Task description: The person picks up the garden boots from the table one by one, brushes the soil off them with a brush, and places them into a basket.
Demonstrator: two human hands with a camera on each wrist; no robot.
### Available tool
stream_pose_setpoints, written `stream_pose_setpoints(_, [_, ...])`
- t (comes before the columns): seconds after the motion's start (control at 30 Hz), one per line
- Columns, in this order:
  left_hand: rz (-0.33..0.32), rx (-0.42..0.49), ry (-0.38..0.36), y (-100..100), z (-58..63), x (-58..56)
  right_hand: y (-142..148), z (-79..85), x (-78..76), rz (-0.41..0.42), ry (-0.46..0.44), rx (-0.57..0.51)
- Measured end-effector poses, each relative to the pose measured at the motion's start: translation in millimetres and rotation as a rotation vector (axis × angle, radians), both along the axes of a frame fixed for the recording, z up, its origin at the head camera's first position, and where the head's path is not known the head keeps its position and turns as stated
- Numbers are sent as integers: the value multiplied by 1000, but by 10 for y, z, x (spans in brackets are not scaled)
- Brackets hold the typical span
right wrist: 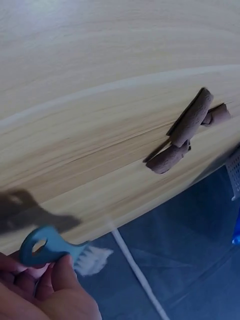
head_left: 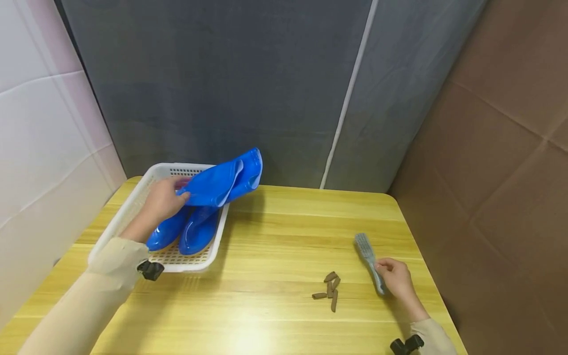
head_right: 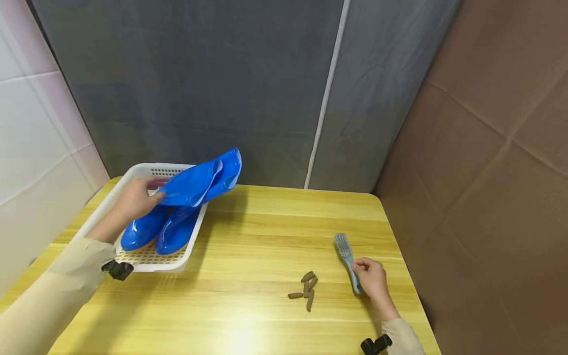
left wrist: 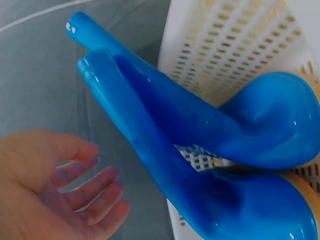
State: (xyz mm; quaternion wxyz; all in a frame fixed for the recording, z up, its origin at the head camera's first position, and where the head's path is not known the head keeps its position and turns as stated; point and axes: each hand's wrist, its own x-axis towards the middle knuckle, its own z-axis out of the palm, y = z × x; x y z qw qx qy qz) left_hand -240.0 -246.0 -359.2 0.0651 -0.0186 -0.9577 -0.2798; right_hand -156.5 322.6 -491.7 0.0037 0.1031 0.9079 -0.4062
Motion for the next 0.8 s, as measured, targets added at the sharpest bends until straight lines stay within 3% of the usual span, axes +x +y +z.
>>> stream_pose_setpoints(0.13, [-41,25,17,63,42,62,67,-30,-18,-39,-41,-24])
stream_pose_setpoints(0.43, [-137,50,50,176,121,229,208,-55,-12,-64,-55,33])
stream_pose_setpoints(0.8, [-183,94,130,276,128,469,263,-62,5,-84,-53,85])
